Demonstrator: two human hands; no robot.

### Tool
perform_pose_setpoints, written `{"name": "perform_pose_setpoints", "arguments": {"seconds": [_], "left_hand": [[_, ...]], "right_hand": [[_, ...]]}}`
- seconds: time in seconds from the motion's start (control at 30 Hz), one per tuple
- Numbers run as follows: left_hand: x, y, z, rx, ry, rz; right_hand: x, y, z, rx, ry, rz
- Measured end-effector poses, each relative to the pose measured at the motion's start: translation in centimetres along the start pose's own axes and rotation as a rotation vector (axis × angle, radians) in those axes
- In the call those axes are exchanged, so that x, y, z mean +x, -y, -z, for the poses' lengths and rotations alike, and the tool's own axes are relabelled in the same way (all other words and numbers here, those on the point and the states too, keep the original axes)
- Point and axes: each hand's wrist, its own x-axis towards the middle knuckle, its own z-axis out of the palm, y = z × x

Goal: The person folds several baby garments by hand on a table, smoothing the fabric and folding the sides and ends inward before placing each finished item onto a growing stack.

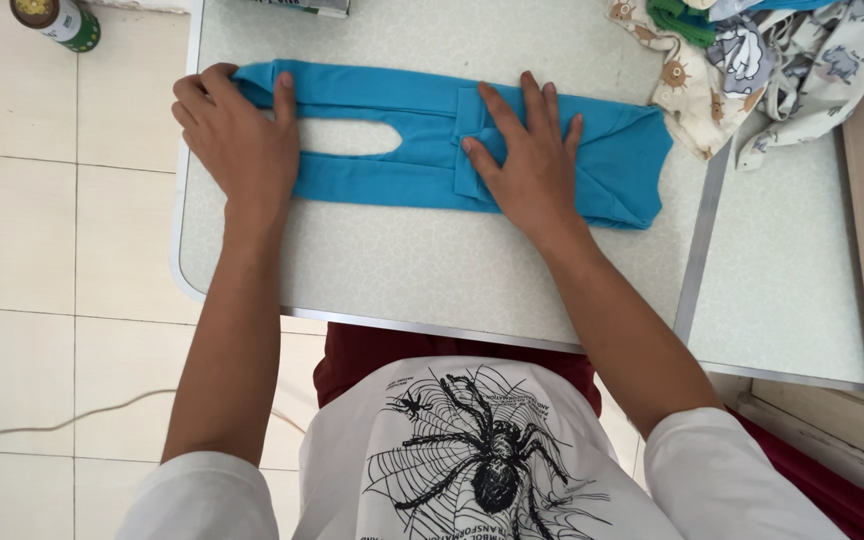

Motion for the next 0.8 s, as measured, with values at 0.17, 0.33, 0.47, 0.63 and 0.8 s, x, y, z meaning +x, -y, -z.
{"name": "perform_pose_setpoints", "arguments": {"seconds": [0.17,0.33,0.47,0.63,0.8], "left_hand": [[0.3,-1.0,0.8,-0.134,0.048,-0.066],[0.7,-3.1,3.2,-0.306,0.101,-0.088],[0.5,-6.3,4.9,-0.432,0.08,-0.248],[-1.3,-11.5,4.7,-0.583,0.194,-0.389],[-1.9,-11.8,4.7,-0.798,0.392,-0.394]], "right_hand": [[0.2,1.2,0.4,0.004,-0.03,-0.004],[-0.5,3.9,-0.2,0.093,-0.146,0.186],[0.4,6.0,-0.5,0.798,0.052,0.157],[1.3,6.7,0.0,1.186,0.248,0.031],[2.0,3.6,1.3,1.276,0.119,-0.094]]}}
